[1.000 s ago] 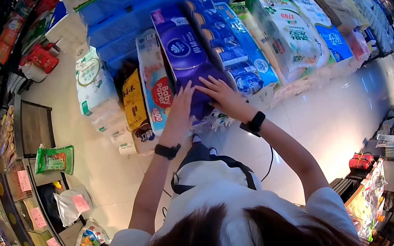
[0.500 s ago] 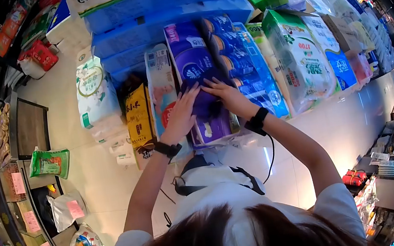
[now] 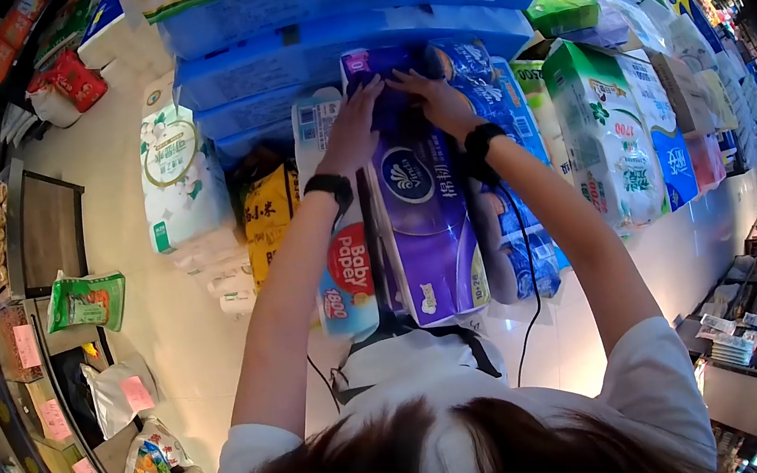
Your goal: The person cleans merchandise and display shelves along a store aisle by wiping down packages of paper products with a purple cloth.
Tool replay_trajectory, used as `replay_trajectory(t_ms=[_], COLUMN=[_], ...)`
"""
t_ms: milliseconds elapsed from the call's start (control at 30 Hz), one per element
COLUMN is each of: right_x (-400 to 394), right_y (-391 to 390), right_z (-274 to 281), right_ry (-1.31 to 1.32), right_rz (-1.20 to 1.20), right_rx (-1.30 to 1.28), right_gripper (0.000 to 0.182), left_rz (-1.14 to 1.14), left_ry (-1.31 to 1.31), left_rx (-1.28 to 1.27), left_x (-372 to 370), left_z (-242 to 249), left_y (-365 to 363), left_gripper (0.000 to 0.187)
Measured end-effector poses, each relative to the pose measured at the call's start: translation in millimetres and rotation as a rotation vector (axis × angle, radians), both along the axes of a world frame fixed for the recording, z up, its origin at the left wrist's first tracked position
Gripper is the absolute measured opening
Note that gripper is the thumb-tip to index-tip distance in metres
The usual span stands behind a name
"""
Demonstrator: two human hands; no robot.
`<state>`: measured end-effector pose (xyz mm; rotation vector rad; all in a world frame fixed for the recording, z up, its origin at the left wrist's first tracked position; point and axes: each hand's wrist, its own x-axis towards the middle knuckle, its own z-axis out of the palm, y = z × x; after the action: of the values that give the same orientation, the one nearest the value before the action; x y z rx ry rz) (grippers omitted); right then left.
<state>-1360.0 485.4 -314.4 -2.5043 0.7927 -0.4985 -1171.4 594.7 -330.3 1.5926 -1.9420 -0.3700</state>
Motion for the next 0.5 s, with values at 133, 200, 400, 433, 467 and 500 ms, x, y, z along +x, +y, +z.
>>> replay_trajectory(t_ms=[133,200,400,433,467,500], right_x=[17,24,34,35,35,36], right_y=[-34,-43,-49,-45,-43,-45], right_z=[-6,-10,-13,-13,-12,-17], right_ry=[0.028,-0.01,-0.08,-0.067,-0.054,-0.02], right_rz=[-0.045,-0.08,-0.109,-0.12,-0.132,-0.121], right_rx=[-0.094,-0.065,-0.049,-0.073,-0.098,-0.194], right_gripper=[0.067,0.067,0.06,0.059,0.058,0.055], left_rz=[-0.012,-0.013,-0.012,-0.012,-0.013,0.036], left_ry=[0.013,0.002,0.066,0.09,0.113,0.168], left_rx=[0.014,0.001,-0.051,-0.039,-0.028,0.021], left_x=[17,21,29,29,28,24], left_z=[-5,-8,-15,-17,-16,-8], left_y=[-41,-54,-73,-73,-72,-65], left_gripper=[0.081,0.08,0.076,0.075,0.075,0.077])
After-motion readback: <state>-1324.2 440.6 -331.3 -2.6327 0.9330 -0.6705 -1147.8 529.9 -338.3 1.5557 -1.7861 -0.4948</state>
